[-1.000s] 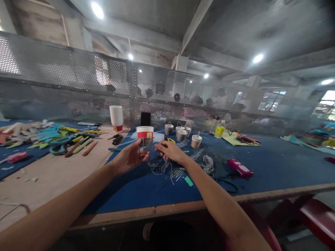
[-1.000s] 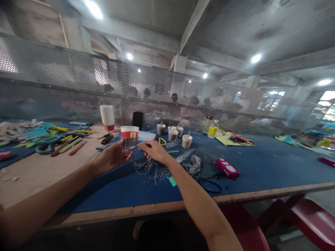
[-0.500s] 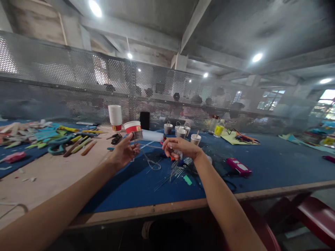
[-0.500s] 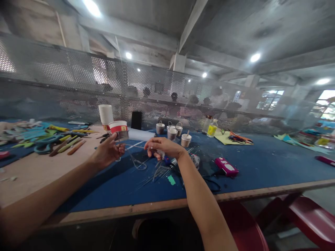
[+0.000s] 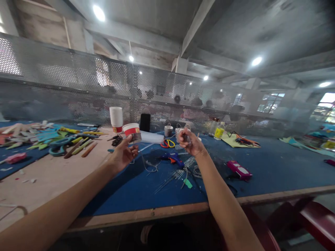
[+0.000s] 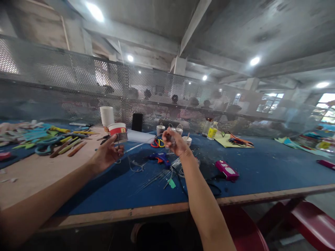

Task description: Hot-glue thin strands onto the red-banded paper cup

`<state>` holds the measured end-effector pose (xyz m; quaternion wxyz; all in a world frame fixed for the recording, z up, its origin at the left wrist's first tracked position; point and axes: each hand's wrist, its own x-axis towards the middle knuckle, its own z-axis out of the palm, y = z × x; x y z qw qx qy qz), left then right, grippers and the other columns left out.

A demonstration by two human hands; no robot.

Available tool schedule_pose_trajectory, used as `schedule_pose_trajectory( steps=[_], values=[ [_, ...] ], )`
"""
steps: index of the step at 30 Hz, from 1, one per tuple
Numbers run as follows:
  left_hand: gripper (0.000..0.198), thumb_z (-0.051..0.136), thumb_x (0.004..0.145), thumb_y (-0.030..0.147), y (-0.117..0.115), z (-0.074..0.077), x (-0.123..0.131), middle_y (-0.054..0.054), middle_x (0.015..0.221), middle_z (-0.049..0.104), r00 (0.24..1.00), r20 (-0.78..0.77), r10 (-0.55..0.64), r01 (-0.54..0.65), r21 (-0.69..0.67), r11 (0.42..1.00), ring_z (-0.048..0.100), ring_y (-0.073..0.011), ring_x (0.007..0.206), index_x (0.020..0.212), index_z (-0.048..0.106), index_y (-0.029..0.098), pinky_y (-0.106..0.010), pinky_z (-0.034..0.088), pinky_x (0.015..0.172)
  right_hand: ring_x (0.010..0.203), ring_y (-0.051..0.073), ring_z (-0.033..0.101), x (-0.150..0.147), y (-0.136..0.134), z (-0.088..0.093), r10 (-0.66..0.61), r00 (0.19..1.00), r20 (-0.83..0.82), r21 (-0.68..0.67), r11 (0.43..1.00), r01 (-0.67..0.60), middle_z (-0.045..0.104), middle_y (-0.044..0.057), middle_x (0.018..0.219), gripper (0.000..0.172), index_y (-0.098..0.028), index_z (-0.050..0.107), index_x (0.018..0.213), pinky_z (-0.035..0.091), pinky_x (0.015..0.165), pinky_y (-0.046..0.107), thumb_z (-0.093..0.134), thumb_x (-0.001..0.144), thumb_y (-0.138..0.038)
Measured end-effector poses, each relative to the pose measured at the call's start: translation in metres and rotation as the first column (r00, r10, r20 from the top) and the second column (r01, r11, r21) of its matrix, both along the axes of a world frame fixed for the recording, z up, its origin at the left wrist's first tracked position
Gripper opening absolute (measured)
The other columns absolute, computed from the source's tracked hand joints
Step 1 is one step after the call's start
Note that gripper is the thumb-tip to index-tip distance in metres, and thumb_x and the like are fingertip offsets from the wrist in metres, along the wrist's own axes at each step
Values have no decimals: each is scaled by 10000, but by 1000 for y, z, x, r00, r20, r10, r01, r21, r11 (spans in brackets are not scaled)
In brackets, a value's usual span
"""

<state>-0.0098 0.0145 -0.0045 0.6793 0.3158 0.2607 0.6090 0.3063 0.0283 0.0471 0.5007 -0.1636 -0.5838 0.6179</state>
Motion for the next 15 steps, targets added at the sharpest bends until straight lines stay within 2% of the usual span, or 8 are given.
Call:
schedule_pose_trajectory(
  steps=[1, 3, 6, 7, 10, 13, 15],
  values=[
    [152, 640, 1021, 307, -2, 1, 1, -60, 715, 725, 999, -10, -30, 30, 7, 1000, 648, -145, 514, 1031, 653, 156, -228, 572, 520, 496, 45, 406, -7, 0, -3, -9, 996, 91, 4, 1000, 9, 616, -30, 707, 453, -170, 672, 832, 412, 452, 165, 789, 875, -605],
    [211, 595, 1049, 299, -6, 2, 4, -142, 925, 802, 988, -35, -150, 151, 32, 988, 720, -163, 615, 1156, 657, 129, -243, 609, 600, 534, 65, 474, -21, -3, -10, 57, 959, 279, 5, 998, -61, 686, 10, 805, 517, -166, 707, 912, 452, 471, 195, 793, 833, -670],
    [344, 595, 1045, 335, -9, 0, 8, -211, 1168, 793, 957, -48, -287, 290, 72, 954, 755, -173, 668, 1320, 627, 131, -271, 637, 659, 574, 69, 535, -39, -15, -16, 199, 846, 494, 4, 973, -231, 733, 46, 978, 495, -177, 725, 1063, 484, 521, 213, 743, 902, -645],
    [369, 613, 1033, 353, -10, -1, 9, -210, 1179, 790, 946, -54, -321, 325, 81, 942, 758, -178, 667, 1330, 628, 135, -273, 634, 647, 591, 68, 552, -43, -20, -16, 223, 811, 540, 11, 963, -271, 737, 49, 1010, 467, -182, 726, 1088, 483, 542, 212, 744, 917, -616],
    [407, 651, 1002, 384, -12, -5, 11, -200, 1180, 789, 909, -98, -404, 413, 85, 907, 776, -213, 748, 1315, 659, 124, -293, 631, 686, 610, 64, 564, -52, -29, -16, 259, 761, 595, 15, 943, -332, 747, 48, 1039, 408, -189, 728, 1088, 474, 577, 213, 766, 920, -560],
    [416, 667, 983, 417, -15, -6, 13, -218, 1103, 800, 870, -188, -455, 475, 78, 876, 784, -278, 905, 1213, 719, 74, -339, 623, 827, 615, 63, 555, -53, -30, -15, 235, 777, 584, 29, 950, -309, 747, 47, 1030, 385, -188, 729, 1086, 457, 575, 214, 777, 919, -531],
    [432, 676, 975, 446, -17, -6, 14, -233, 1046, 803, 846, -240, -476, 504, 70, 861, 775, -291, 944, 1139, 748, 53, -346, 607, 880, 609, 62, 547, -52, -28, -16, 223, 795, 565, 37, 955, -294, 742, 44, 1017, 385, -184, 728, 1098, 441, 556, 211, 779, 919, -521]
  ],
)
